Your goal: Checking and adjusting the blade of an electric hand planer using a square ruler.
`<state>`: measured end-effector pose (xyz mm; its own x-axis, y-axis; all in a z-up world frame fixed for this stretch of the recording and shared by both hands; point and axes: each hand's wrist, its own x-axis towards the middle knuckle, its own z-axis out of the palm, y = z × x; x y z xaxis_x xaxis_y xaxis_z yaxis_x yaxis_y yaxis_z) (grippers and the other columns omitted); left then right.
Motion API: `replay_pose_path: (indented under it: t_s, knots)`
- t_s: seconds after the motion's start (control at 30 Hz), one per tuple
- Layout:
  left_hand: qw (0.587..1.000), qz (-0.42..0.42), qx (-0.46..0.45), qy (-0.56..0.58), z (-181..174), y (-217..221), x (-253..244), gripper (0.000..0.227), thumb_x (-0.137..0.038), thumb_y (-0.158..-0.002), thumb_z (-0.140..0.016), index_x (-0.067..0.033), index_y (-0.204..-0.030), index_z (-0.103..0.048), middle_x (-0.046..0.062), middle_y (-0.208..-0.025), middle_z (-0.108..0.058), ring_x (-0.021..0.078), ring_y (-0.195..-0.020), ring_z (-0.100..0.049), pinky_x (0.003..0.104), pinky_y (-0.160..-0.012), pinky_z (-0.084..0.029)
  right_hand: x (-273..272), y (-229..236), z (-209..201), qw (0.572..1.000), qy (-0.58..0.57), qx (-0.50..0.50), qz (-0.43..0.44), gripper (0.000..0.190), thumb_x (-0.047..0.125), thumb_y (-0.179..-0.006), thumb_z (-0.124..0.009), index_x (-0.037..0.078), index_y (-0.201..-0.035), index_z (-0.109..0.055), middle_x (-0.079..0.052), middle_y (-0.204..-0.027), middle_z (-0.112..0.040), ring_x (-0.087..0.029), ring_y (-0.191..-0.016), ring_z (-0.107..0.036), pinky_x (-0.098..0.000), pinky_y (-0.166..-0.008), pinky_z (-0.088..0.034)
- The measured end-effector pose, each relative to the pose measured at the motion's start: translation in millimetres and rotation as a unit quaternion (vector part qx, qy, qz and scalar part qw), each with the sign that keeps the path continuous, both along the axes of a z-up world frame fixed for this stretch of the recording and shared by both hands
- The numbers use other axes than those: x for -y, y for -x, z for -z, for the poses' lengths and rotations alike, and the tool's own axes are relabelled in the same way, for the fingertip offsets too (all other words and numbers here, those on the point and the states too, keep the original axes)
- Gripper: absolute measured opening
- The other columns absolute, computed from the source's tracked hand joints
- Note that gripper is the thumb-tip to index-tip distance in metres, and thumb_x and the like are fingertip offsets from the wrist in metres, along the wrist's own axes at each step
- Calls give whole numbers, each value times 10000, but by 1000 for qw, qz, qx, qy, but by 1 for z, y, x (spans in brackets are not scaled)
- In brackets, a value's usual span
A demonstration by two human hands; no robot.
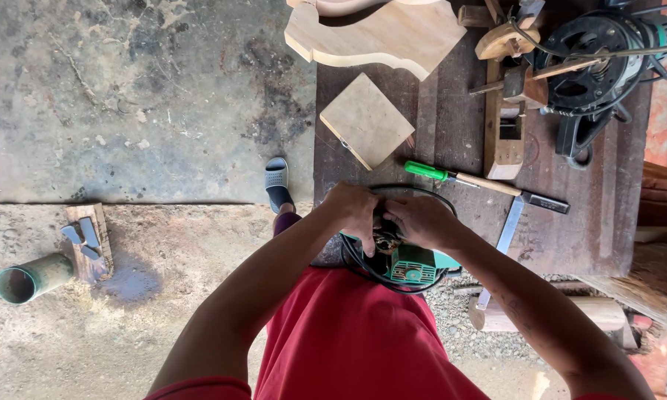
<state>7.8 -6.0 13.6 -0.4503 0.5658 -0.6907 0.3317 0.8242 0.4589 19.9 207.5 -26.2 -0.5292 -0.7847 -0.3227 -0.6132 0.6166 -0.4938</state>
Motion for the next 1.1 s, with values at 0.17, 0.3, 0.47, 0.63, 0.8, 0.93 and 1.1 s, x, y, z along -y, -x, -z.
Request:
replay_pose_path:
  t_s: [0.17, 0.3, 0.47, 0.63, 0.8, 0.93, 1.1]
  knots:
    - [1000, 6, 0, 13, 4, -3, -4, 918, -604, -492, -880, -129, -1246, -663, 76, -1116, -751, 300, -1015, -727, 436, -880, -586, -6, -2, -3, 997, -57, 11, 46, 184, 201, -950, -686, 82, -1067, -609, -108, -991, -700, -359, -850, -709, -465, -711, -567]
    - [1000, 23, -1, 20, 10, -1, -6, 953, -640, -496, -880, -105, -1253, -658, 68, -1093, -737, 292, -1004, -728, 442, -866, -592, -14, 5, 4, 989, 144, -23, -14, 260, 100, -833, -691, 106, -1084, -620, -109, -983, -709, -378, -814, -714, -473, -665, -567]
    - [1000, 16, 5, 19, 7, 0, -5, 989, -671, -474, -880, -114, -1263, -664, 72, -1076, -752, 298, -988, -740, 441, -852, -608, -13, -10, 14, 997, 58, 26, 43, 208, 172, -910, -711, 105, -1078, -609, -94, -953, -732, -368, -760, -732, -464, -620, -583]
    - [1000, -5, -26, -10, 9, -6, -3, 1020, -676, -434, -892, -229, -1317, -648, 68, -1065, -769, 305, -1002, -733, 442, -865, -601, 17, -26, -25, 987, -10, 36, 156, 302, 178, -979, -575, 101, -1269, -599, -194, -835, -731, -396, -732, -739, -505, -644, -592]
    - [1000, 1, -26, 4, 6, -7, -6, 1041, -676, -437, -883, -269, -1358, -621, 41, -1106, -757, 298, -1025, -730, 447, -869, -599, 15, -37, -3, 976, -126, -3, 180, 261, 260, -1033, -561, 41, -1174, -584, -190, -808, -732, -416, -734, -732, -562, -706, -567]
    - [996, 16, -83, -26, 27, -12, -8, 1149, -738, -412, -901, -265, -1398, -549, 54, -1164, -708, 293, -1058, -695, 441, -877, -565, 11, -26, -17, 972, -107, 33, 207, 312, 275, -1008, -587, 51, -1225, -588, -217, -820, -724, -425, -805, -719, -557, -753, -571]
    - [999, 25, -41, 12, 16, -11, -6, 1039, -734, -461, -867, -162, -1296, -630, 78, -1092, -753, 293, -983, -736, 417, -848, -595, -3, -8, -7, 981, 30, 76, 175, 234, 249, -991, -613, 65, -1131, -649, -173, -949, -732, -366, -858, -728, -497, -769, -585]
